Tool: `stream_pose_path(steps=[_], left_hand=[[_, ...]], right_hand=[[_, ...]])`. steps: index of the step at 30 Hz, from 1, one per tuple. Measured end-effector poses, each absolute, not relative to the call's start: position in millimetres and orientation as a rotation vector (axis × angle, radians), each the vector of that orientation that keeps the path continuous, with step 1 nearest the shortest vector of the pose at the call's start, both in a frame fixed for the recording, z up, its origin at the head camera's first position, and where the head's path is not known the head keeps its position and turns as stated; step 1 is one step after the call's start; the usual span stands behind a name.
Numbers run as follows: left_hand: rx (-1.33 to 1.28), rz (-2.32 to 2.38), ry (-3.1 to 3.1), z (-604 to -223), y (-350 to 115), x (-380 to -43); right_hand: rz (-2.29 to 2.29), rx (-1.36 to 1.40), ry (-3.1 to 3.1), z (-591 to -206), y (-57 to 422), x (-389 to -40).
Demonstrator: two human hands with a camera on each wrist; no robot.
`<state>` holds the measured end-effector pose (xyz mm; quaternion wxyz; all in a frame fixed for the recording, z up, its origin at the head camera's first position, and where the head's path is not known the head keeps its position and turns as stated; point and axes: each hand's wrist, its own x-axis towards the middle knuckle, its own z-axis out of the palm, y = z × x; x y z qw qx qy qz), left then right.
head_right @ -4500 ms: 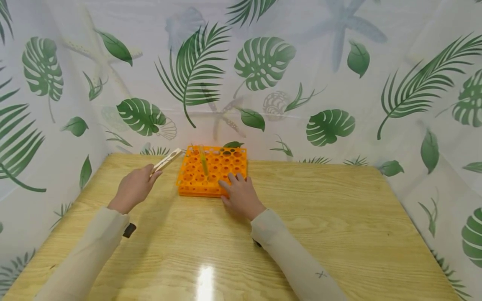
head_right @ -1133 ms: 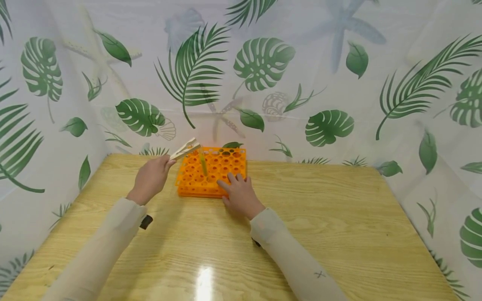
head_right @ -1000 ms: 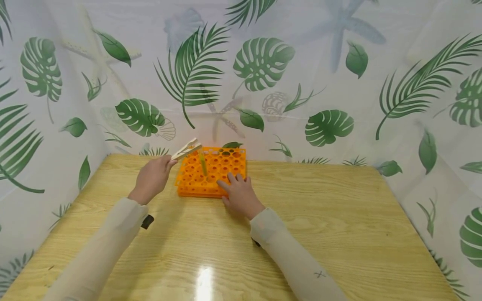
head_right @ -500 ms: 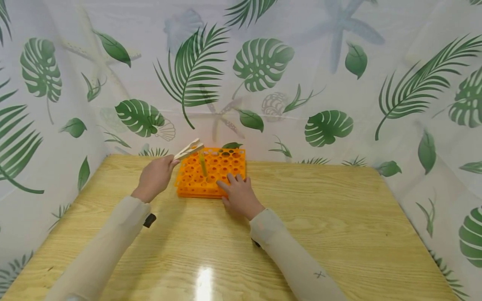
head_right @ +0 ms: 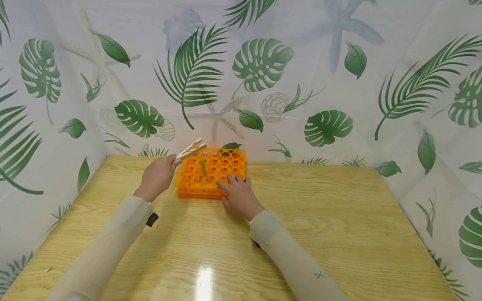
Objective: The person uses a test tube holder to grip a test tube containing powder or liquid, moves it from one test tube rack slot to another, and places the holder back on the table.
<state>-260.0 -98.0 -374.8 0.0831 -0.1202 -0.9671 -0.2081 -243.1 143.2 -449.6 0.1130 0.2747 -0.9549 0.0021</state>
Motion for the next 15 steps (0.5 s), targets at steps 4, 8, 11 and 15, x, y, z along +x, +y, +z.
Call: stream_pose_path(steps=[4, 8, 11, 15], left_hand=[[-0.359, -0.612, -2.897, -376.1, -96.2, -262.1], [-0.368, -0.609, -2.905, -376.6, -94.5, -262.6], [-0.370, -0.611, -2.906, -376.1, -93.4, -262.4], [-0.364, -0.607, -2.909, -376.4, -92.3, -262.8]], right_hand=[[0.017, 0.804, -2.806, -449.6, 143.0, -243.0], [0.025, 0.799, -2.810, -449.7, 142.9, -242.2], [0.034, 0.798, -2.803, -449.6, 142.9, -241.7], [0.027, 0.802, -2.795, -450.0, 143.4, -242.1]])
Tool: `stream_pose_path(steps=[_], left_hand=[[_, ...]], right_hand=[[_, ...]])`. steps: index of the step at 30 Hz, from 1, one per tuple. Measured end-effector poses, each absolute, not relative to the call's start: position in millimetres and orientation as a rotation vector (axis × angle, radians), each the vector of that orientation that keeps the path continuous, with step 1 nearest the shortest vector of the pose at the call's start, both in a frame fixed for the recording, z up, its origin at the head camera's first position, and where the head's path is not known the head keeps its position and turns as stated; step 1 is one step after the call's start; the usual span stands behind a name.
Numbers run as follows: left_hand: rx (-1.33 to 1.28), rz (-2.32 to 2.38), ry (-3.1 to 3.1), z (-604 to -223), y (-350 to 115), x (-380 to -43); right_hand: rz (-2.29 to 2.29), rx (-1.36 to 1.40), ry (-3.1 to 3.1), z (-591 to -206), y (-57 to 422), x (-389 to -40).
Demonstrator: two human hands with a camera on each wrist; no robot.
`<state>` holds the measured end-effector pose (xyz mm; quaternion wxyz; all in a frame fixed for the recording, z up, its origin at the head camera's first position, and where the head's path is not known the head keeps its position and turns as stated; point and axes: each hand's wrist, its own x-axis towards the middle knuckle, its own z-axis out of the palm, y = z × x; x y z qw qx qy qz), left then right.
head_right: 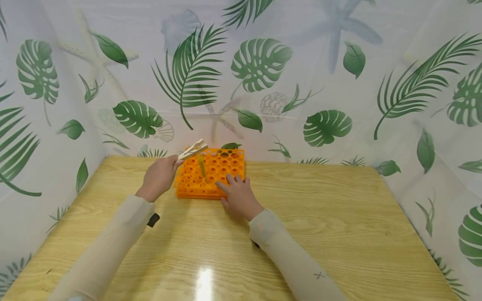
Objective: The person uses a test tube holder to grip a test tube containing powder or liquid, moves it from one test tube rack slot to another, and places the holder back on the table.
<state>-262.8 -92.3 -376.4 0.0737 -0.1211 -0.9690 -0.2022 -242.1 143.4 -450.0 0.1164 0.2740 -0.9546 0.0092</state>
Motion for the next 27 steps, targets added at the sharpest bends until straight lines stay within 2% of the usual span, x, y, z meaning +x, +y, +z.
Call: stream_pose_path(steps=[27], left_hand=[[-0.399, -0.580, -2.921, -389.2, -94.0, -263.3]], right_hand=[[-0.004, 0.804, -2.779, -449.3, 142.5, -240.9]])
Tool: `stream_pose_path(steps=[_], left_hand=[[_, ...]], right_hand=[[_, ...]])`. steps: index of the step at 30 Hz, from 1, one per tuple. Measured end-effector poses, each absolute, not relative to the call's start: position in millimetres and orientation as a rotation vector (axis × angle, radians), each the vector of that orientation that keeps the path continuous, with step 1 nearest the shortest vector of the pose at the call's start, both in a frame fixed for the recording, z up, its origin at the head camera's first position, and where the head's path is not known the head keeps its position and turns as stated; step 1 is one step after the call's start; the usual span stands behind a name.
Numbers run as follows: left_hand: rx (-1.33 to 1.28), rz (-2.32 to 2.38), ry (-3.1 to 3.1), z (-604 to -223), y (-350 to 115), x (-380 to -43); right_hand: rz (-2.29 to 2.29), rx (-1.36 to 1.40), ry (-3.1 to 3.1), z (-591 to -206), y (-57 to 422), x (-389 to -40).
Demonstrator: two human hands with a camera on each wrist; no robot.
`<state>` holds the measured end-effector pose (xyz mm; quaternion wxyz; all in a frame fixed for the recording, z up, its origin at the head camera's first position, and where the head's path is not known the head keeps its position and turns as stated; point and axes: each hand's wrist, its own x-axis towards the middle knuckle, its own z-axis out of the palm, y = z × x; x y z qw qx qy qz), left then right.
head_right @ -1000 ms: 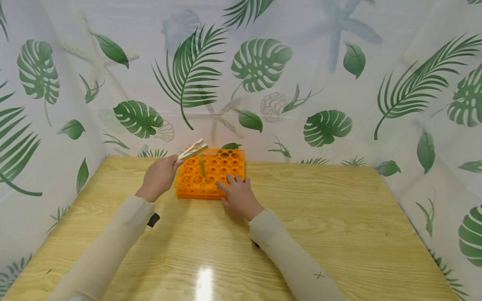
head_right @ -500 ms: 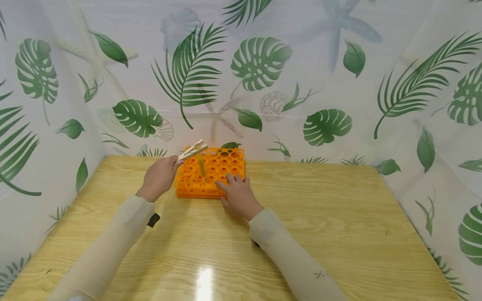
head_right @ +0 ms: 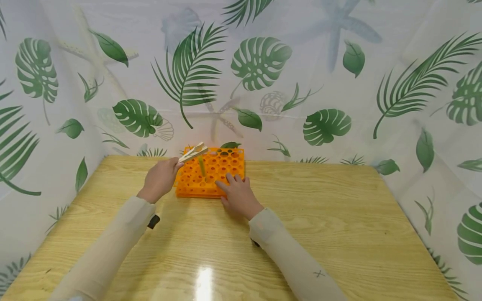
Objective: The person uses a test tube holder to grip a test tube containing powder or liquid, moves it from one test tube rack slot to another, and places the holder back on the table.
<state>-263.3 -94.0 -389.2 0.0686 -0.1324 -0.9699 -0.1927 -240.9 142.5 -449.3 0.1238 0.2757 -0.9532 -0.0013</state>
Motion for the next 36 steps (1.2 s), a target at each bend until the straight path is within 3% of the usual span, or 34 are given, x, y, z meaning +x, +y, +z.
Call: stream_pose_path(steps=[36], left_hand=[[-0.386, -0.593, -2.942, -405.8, -92.6, -260.4]], right_hand=[[0.021, 0.798, -2.828, -451.3, 143.3, -243.4]])
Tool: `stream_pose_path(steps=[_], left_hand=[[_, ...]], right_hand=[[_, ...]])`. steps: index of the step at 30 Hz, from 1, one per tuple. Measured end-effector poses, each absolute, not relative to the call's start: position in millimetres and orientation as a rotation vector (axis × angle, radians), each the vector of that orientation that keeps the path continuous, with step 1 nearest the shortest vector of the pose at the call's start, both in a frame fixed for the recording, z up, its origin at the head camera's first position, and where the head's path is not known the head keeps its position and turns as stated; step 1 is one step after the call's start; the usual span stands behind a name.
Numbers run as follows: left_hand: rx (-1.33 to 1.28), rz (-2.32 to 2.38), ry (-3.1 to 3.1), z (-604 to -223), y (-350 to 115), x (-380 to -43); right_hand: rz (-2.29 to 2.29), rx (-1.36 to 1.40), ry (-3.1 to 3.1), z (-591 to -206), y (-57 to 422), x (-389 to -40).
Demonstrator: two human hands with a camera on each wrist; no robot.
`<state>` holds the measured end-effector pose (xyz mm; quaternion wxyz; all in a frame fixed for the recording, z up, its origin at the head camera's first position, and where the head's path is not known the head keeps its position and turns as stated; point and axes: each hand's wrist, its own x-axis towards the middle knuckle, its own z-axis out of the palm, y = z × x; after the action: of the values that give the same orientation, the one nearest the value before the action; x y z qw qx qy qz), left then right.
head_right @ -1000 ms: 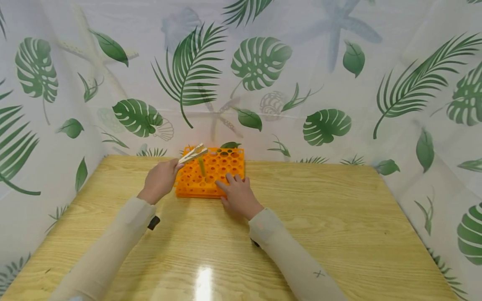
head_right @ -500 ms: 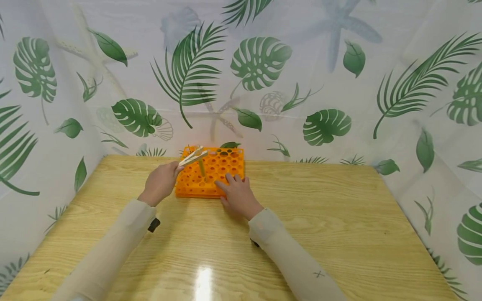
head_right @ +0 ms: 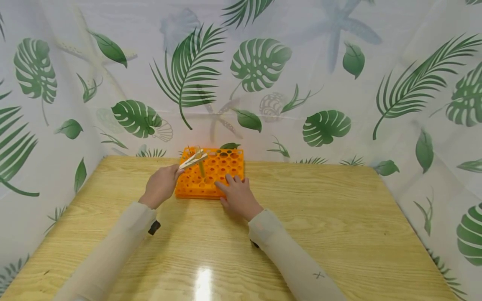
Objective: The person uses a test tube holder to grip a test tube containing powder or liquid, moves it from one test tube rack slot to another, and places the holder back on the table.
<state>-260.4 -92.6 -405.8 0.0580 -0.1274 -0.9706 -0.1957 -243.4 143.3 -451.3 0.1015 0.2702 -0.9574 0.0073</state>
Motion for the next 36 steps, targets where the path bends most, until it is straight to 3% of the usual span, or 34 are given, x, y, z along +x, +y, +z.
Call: stream_pose_path(steps=[36], left_hand=[[-0.388, -0.639, -2.958, -420.3, -91.6, -256.1]], right_hand=[[0.015, 0.799, -2.806, -448.2, 142.7, -240.0]])
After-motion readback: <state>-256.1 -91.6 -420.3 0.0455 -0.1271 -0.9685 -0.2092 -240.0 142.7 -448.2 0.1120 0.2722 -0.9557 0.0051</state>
